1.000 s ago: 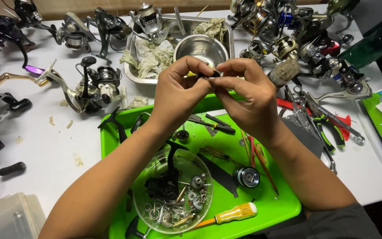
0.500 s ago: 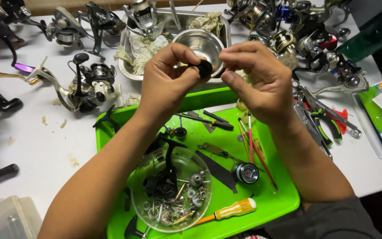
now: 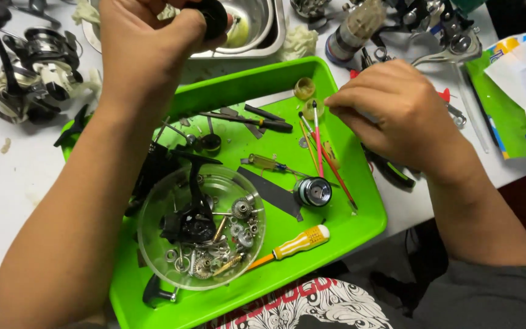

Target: Disassembling, cleaning, greasing, and reassembling components of a fishing reel on a workbench.

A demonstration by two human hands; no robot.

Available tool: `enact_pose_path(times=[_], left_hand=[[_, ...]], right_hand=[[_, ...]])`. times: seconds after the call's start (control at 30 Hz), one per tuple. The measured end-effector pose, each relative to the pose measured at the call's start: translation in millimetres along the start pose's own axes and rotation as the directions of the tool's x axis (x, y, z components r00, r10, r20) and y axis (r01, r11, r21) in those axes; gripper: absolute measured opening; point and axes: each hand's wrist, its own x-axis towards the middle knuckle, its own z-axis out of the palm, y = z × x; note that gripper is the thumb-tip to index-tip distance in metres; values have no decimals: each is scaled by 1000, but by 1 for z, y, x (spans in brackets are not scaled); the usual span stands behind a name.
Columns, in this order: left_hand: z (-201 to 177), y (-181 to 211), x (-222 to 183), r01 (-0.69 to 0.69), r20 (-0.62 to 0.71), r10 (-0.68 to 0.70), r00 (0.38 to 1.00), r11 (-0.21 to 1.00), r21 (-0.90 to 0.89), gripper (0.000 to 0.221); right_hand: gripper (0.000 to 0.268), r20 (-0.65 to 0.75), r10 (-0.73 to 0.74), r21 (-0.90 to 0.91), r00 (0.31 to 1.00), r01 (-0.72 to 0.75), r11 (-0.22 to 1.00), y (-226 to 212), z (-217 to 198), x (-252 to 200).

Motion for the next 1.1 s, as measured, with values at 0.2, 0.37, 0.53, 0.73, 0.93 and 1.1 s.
enact_pose_path(times=[0.2,0.37,0.53,0.73,0.93,1.1], left_hand=[[6,4,-4,48,-3,-48,999,998,47,14],[4,3,-2,12,-1,-12,1000,999,48,13],[0,-1,2,11,-24,-11,1000,1000,8,13],[-3,-2,2,-38,17,38,999,999,-17,15],[-2,-1,2,-17,-32,17,999,1000,-2,13],[1,1,2,-10,-34,8,999,998,-59,13]], right_hand=[[8,16,-34,34,999,33,999,-22,15,-2],[25,321,51,-91,946,-22,996,-29,54,7],[35,725,267,-265,635,-101,959,-38,68,37],[30,805,305,-230,508,-206,951,-38,71,46],[25,652,259,36,713,-370,928,-27,65,42],[11,227,219,378,949,-293,878,-26,42,42]])
